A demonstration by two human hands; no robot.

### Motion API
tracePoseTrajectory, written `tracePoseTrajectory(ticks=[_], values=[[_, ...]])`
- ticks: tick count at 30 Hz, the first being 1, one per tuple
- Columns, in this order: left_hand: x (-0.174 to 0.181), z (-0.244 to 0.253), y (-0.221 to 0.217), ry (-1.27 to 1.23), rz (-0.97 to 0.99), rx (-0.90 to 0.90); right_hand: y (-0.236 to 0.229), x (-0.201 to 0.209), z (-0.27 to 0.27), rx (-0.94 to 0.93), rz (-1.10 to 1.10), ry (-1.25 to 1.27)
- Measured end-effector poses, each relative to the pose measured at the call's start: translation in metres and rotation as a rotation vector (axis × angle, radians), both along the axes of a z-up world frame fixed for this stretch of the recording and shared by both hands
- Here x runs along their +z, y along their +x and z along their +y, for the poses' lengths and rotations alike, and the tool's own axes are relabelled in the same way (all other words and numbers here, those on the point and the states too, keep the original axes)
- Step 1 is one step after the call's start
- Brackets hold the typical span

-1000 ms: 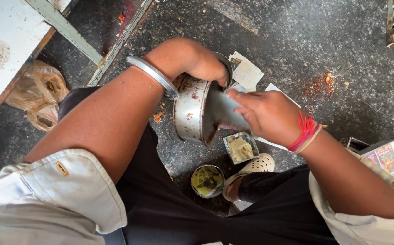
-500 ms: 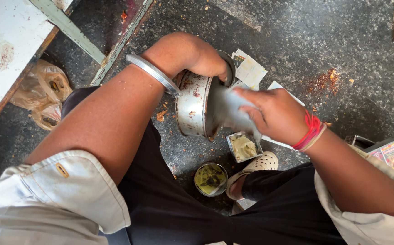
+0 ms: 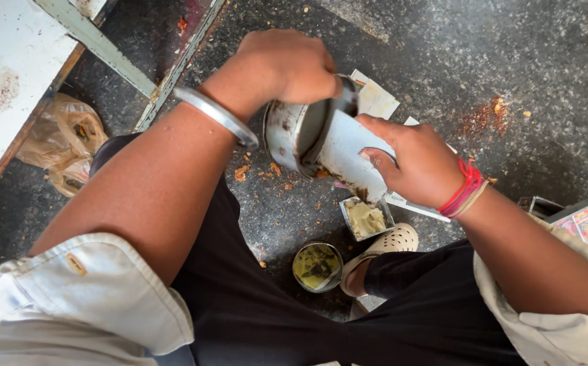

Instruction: The person scrubs the inside and outside of a round metal pan using a white abrasive pad and a green scouring pad. The person rotates the pan to access different areas and switches between pads to remove residue.

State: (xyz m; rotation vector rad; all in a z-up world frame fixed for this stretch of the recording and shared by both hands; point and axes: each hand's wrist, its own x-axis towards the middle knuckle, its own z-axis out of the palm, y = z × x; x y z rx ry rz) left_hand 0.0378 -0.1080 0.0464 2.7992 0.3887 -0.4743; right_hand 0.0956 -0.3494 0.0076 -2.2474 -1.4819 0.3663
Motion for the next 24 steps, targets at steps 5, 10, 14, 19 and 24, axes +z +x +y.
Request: tracePoseTrajectory(ticks=[5, 10, 14, 19, 24], values=[[-0.002, -0.006, -0.003, 0.026, -0.303, -0.031, 0.01, -0.004, -0.002, -0.109, -0.156, 0.025], [-0.013, -0.016, 0.001, -0.125, -0.463, -0.085, 0.014, -0.006, 0.004, -0.196, -0.133, -0.148], [-0.021, -0.027, 0.0, -0.188, -0.665, -0.105, 0.014, -0.014, 0.014, -0.269, -0.129, -0.325], [-0.026, -0.036, 0.002, -0.327, -0.808, -0.048, 0.018, -0.04, 0.016, -0.246, -0.149, -0.137], [-0.035, -0.053, -0.004, -0.422, -0.823, -0.039, 0.028, -0.076, 0.015, -0.198, -0.084, -0.121]])
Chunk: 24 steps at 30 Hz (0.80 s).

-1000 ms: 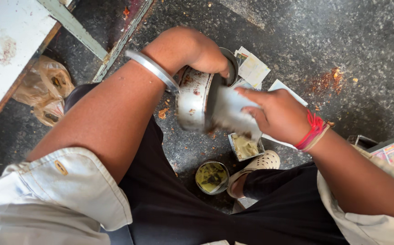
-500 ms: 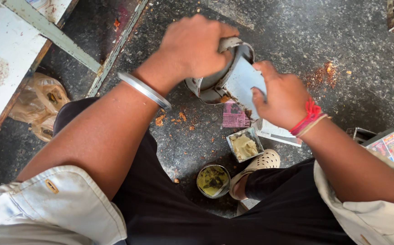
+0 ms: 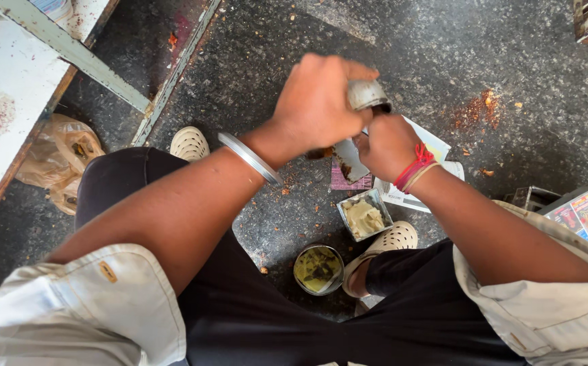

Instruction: The person scrubs the inside and outside of a round metal pan using a white abrasive pad and a green scouring pad. The person rotates the pan to access different areas and switches between pads to remove residue.

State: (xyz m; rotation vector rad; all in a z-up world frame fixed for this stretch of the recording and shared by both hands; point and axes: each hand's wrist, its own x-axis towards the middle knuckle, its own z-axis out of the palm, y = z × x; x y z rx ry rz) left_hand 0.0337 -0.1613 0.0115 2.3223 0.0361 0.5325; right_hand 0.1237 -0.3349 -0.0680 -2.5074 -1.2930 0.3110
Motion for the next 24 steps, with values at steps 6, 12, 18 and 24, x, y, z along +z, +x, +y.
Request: tracePoseTrajectory(ticks=[6, 12, 18, 24], values=[[-0.006, -0.004, -0.008, -0.026, 0.028, 0.012, 0.0, -0.023, -0.002, -0.081, 0.169, 0.142], [-0.005, -0.001, -0.008, 0.099, 0.029, -0.006, -0.012, -0.025, 0.009, -0.019, 0.33, 0.296], [0.008, 0.011, -0.003, 0.144, 0.173, 0.058, -0.014, 0.024, 0.009, 0.03, -0.014, 0.008], [0.01, 0.018, -0.009, 0.178, 0.114, 0.064, -0.014, 0.055, 0.001, -0.031, -0.105, -0.183]])
